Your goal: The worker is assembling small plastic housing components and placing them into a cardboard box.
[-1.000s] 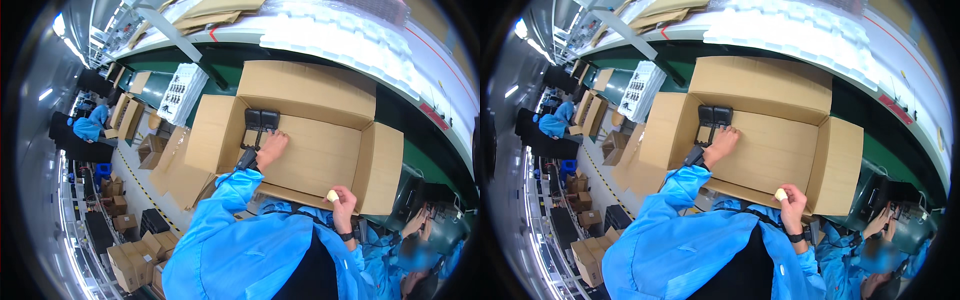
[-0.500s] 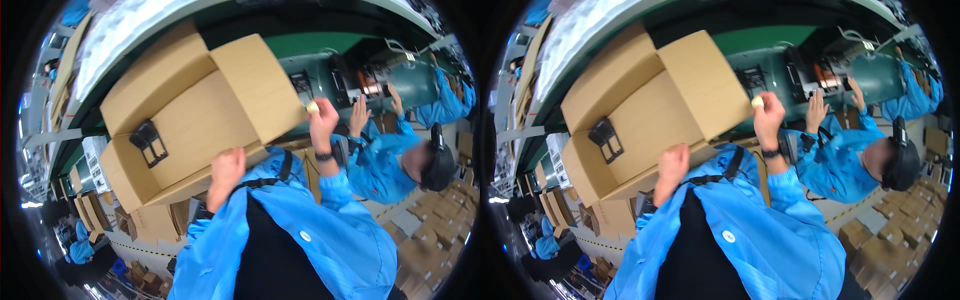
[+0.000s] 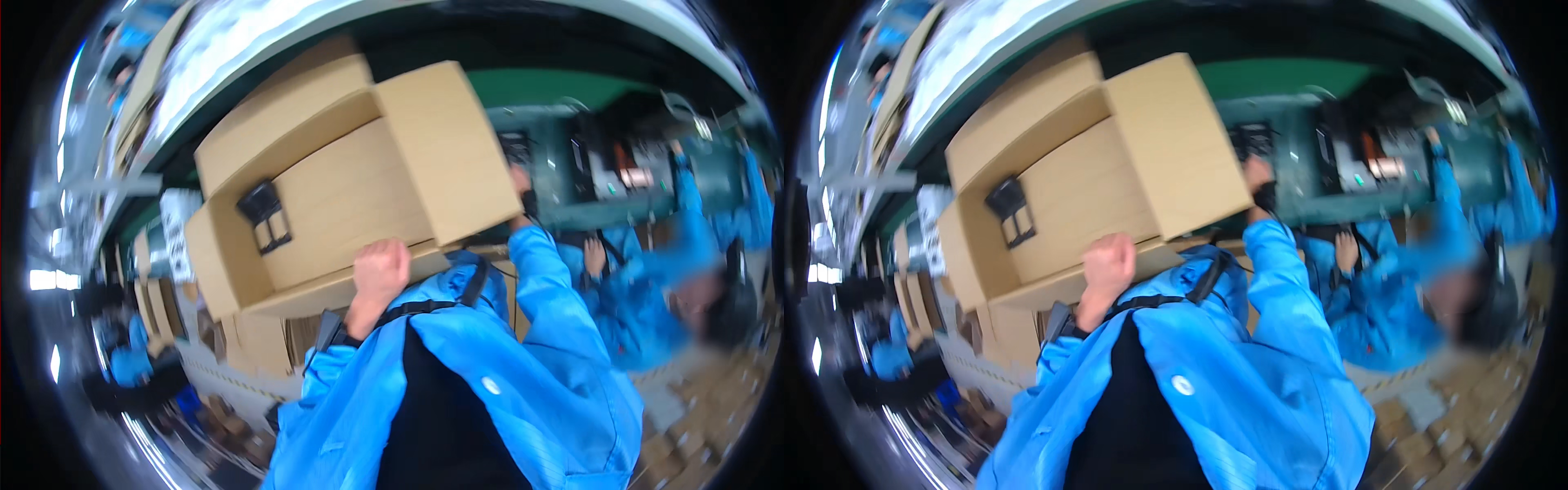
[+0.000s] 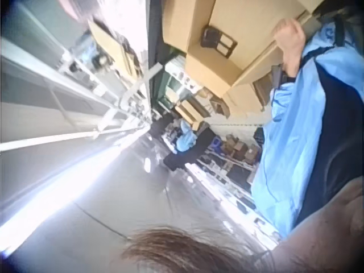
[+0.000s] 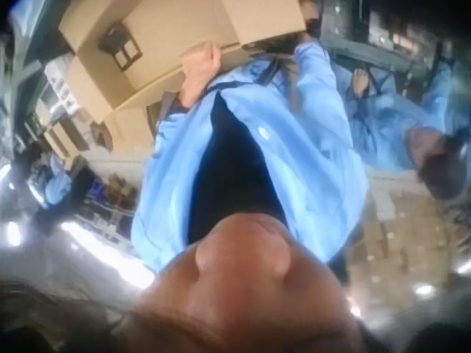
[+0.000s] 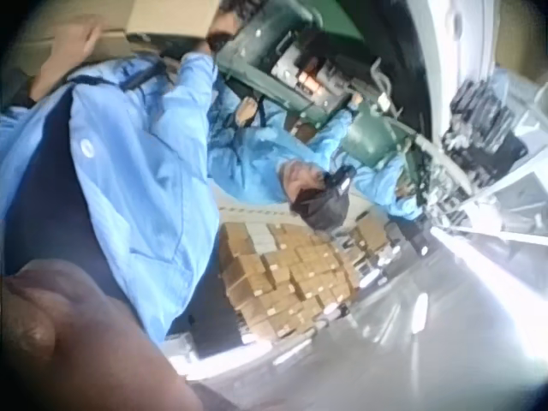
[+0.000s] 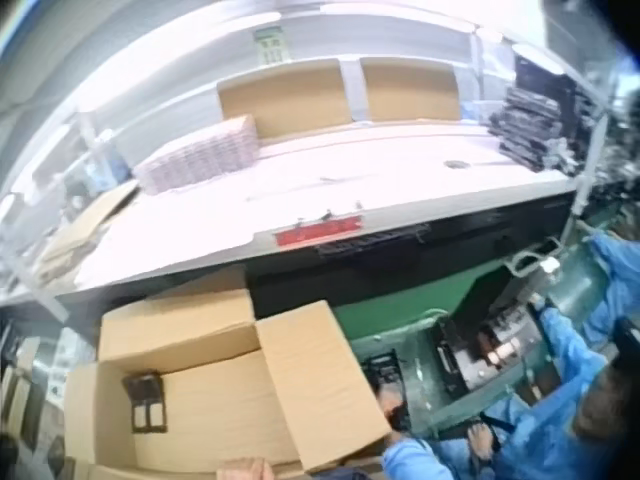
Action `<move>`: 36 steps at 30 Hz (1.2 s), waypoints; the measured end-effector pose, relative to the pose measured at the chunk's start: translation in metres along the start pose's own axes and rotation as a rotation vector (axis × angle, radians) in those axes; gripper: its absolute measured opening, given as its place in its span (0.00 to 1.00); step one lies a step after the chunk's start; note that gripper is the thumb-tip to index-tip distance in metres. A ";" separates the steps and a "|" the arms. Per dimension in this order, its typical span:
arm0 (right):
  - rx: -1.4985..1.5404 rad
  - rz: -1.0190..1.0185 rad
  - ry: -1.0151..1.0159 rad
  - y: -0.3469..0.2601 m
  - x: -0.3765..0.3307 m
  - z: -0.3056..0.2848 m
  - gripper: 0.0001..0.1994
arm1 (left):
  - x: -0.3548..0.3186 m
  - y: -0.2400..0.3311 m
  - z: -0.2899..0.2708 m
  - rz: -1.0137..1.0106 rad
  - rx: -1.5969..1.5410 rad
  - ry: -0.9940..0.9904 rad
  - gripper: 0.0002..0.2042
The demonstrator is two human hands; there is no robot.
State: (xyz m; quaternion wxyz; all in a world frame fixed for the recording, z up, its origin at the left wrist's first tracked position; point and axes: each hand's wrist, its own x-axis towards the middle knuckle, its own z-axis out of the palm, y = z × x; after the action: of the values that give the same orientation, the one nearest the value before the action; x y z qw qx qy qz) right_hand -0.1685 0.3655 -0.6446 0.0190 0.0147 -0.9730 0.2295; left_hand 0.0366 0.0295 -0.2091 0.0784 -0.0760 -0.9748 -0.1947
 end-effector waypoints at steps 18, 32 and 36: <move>1.133 0.676 0.271 -0.142 -0.167 -0.327 0.08 | 0.017 0.023 -0.057 0.108 -0.387 0.301 0.09; 0.707 -0.525 0.035 -0.357 -0.143 -0.467 0.12 | 0.098 0.062 -0.194 0.960 0.035 -0.095 0.14; 0.705 -0.510 -0.037 -0.364 -0.145 -0.466 0.11 | 0.090 0.053 -0.191 0.936 -0.054 0.004 0.07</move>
State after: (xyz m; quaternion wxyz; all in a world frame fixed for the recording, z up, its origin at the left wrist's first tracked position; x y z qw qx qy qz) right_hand 0.0042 0.2513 -0.0717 0.0515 0.2641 -0.8006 0.5353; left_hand -0.0184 0.0141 0.0011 0.1577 -0.5090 -0.8301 -0.1640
